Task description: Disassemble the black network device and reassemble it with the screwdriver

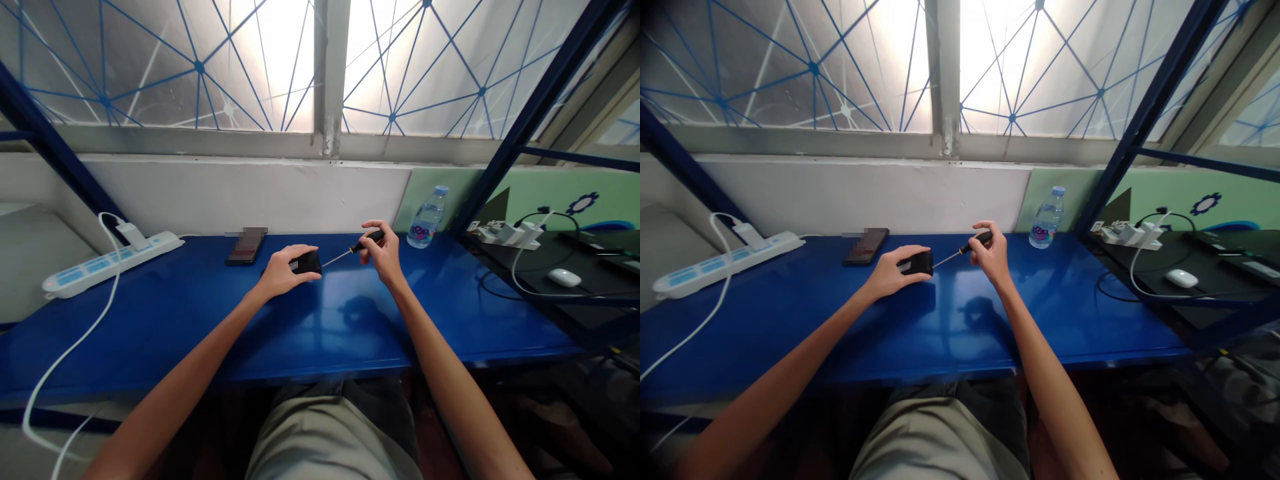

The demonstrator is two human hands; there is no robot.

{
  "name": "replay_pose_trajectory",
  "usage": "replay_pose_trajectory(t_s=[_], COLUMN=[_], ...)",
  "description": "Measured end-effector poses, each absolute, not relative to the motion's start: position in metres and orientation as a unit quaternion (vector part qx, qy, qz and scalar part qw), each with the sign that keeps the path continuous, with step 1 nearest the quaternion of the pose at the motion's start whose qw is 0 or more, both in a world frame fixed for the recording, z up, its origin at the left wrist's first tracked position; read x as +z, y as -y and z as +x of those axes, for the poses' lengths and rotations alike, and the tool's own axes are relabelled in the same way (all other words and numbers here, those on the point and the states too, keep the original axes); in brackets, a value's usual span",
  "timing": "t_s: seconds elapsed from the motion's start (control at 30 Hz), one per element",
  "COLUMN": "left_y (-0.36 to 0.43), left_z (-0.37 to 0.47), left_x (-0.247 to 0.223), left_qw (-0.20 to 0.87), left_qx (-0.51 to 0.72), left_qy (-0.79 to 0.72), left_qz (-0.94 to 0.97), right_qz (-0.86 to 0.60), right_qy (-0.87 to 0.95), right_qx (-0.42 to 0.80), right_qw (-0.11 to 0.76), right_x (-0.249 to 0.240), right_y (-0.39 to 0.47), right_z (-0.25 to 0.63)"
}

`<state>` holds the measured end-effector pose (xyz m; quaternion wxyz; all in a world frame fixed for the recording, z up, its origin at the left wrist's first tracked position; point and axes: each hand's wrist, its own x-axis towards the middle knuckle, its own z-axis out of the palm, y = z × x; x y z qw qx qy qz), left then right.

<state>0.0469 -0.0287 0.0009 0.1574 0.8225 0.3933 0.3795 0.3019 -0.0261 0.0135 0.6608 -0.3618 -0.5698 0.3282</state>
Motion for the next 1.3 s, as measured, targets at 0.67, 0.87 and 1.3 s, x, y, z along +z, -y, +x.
replay_pose_trajectory(t_s=[0.67, 0.87, 1.3], left_y=[0.0281, 0.0283, 0.0297], left_z=[0.0464, 0.0464, 0.047], left_x=[-0.0001, -0.0003, 0.0025], left_qw=[0.156, 0.154, 0.164], left_qx=[0.379, 0.378, 0.379], left_qy=[-0.397, -0.396, -0.401], left_qz=[0.821, 0.823, 0.818], right_qz=[-0.365, -0.415, -0.369], right_qy=[0.576, 0.582, 0.585], right_qx=[0.329, 0.271, 0.327], right_qw=[0.653, 0.644, 0.644], right_x=[0.015, 0.017, 0.0165], right_y=[0.0274, 0.0294, 0.0294], right_z=[0.3028, 0.3023, 0.3031])
